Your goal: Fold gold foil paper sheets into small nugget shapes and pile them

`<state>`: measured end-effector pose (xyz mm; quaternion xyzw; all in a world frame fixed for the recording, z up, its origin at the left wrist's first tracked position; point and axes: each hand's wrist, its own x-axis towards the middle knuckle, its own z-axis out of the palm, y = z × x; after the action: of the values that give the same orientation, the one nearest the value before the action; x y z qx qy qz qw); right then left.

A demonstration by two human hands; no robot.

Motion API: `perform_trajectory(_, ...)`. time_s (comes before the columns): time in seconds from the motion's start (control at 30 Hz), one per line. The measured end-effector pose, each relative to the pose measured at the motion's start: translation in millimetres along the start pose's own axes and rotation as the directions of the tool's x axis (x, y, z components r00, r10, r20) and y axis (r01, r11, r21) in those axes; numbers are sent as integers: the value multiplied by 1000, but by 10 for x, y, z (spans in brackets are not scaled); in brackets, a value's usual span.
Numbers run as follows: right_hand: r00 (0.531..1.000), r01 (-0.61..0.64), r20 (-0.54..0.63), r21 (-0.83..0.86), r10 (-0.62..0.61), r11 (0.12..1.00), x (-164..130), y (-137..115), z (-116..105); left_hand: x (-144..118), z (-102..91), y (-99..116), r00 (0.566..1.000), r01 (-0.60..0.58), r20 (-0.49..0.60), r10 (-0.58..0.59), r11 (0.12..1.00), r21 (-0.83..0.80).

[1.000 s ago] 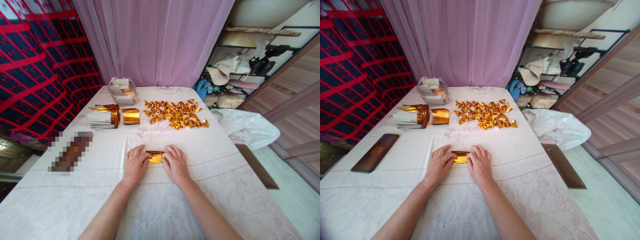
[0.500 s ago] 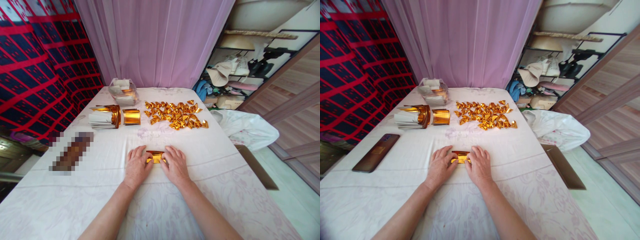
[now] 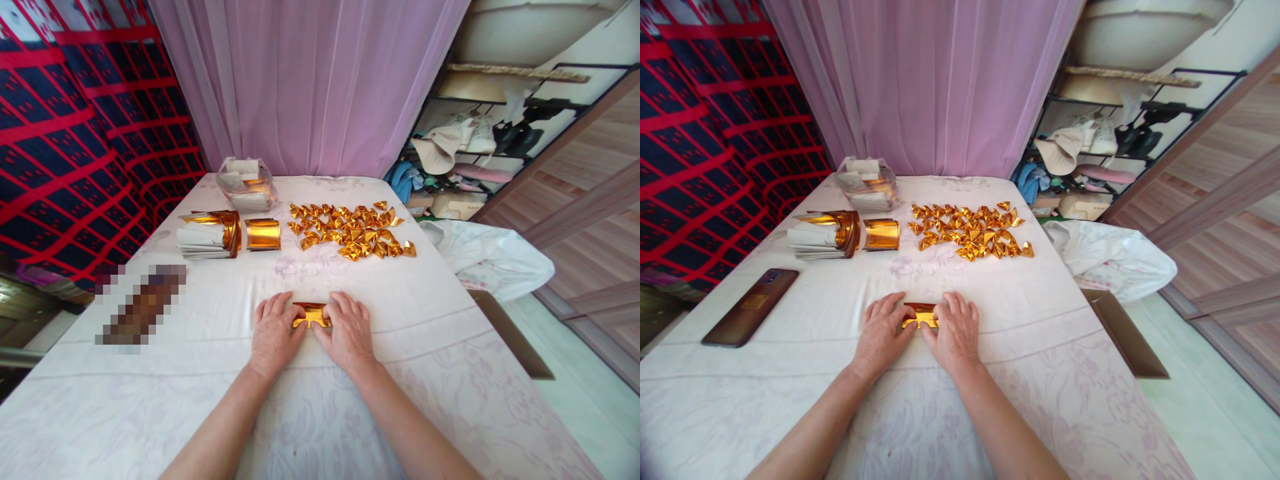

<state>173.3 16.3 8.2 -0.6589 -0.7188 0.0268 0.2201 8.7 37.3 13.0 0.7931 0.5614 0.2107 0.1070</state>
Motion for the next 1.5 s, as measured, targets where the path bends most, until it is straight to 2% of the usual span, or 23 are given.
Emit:
perform_trajectory(0.2, 999, -12, 36, 41, 10, 999, 1, 41, -13, 4, -30, 9, 999, 18, 29, -18, 1000, 3)
perform_trajectory(0.47, 992, 81, 79, 148, -93, 986, -3, 324, 34, 6, -29, -11, 999, 6, 34, -6, 1000, -7)
perform_trajectory(0.57, 989, 126, 50, 167, -136, 978, 0, 417, 65, 8, -25, -11, 1000, 4, 30, -4, 1000, -5)
perform_trajectory(0.63, 986, 165, -22, 172, -163, 971, -13, 437, 43, 9, -24, -9, 1000, 9, 28, -9, 1000, -5)
perform_trajectory(0.7, 978, 198, -104, 160, -183, 967, -42, 406, -23, 8, -25, -5, 999, 17, 32, -17, 1000, -6)
perform_trajectory(0.77, 968, 236, -123, 121, -221, 964, -82, 326, -107, 7, -26, 0, 999, 20, 35, -20, 1000, -5)
perform_trajectory(0.87, 940, 341, -29, 96, -340, 935, -140, 178, -179, 3, -25, 5, 999, 15, 28, -15, 1000, -1)
perform_trajectory(0.93, 930, 362, 28, 102, -367, 927, -164, 115, -167, 1, -22, 1, 1000, 5, 19, -5, 1000, 4)
perform_trajectory(1.2, 931, 357, 43, 96, -362, 929, -190, 160, -63, -47, -22, -94, 995, -100, 27, 99, 995, 27)
perform_trajectory(1.37, 937, 340, 49, 81, -345, 937, -196, 156, -60, -133, -64, -88, 968, -247, 80, 237, 956, 157)
perform_trajectory(1.5, 938, 336, 62, 71, -340, 939, -199, 154, -61, -164, -93, -75, 957, -289, 97, 274, 931, 224)
